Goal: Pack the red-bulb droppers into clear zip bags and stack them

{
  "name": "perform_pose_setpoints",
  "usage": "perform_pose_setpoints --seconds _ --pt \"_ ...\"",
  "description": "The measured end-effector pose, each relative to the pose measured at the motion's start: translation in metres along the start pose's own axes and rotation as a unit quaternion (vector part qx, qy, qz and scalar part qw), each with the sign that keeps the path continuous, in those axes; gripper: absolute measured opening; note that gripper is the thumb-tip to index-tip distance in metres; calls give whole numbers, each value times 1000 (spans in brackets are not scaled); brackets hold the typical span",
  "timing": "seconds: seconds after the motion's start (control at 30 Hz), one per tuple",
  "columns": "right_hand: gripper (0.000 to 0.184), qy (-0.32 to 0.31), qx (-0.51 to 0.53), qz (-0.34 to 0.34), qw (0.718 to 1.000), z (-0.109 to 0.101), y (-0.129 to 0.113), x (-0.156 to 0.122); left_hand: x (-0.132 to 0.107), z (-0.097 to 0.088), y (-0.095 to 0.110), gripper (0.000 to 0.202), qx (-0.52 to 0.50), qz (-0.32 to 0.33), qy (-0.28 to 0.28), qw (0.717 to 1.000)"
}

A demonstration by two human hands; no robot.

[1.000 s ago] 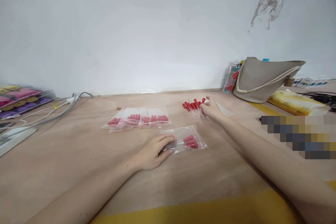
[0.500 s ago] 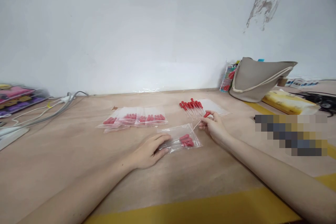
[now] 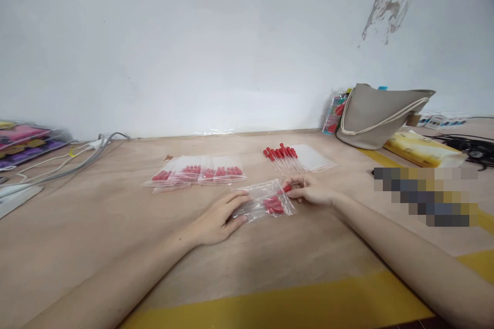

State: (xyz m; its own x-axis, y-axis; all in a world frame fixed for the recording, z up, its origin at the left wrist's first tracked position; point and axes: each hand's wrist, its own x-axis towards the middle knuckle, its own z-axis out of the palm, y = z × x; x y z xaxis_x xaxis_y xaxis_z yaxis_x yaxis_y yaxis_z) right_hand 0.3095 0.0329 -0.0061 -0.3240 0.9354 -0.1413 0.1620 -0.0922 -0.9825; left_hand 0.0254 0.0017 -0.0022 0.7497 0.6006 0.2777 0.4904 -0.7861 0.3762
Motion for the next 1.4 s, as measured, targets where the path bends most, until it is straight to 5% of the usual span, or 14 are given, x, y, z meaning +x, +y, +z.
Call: perform_pose_setpoints --seconds 0.1,0.4,0.57,0.73,0.93,1.07,1.23,1.4 --pt "26 -69 -50 -12 996 -9 -2 1 0 1 -1 39 -5 0 -3 1000" --pt "29 -61 -194 -188 961 19 9 13 0 3 -2 40 -9 4 0 1000" --pt "31 21 -133 -137 981 17 17 18 0 3 -3 40 -4 4 -2 1000" --pt "25 119 -152 -138 971 23 26 21 2 1 -1 39 -8 9 -4 1000" --pt "42 -28 -166 -128 977 10 8 10 0 1 -1 37 -8 5 -14 1000" --pt "48 -83 -136 -46 986 -8 2 2 0 1 0 35 -5 5 -16 1000" --pt "37 114 -97 -32 988 -22 2 17 0 0 0 37 7 11 -15 1000" --pt "11 337 -324 -88 880 -32 -12 59 -1 1 -1 34 6 6 -17 1000"
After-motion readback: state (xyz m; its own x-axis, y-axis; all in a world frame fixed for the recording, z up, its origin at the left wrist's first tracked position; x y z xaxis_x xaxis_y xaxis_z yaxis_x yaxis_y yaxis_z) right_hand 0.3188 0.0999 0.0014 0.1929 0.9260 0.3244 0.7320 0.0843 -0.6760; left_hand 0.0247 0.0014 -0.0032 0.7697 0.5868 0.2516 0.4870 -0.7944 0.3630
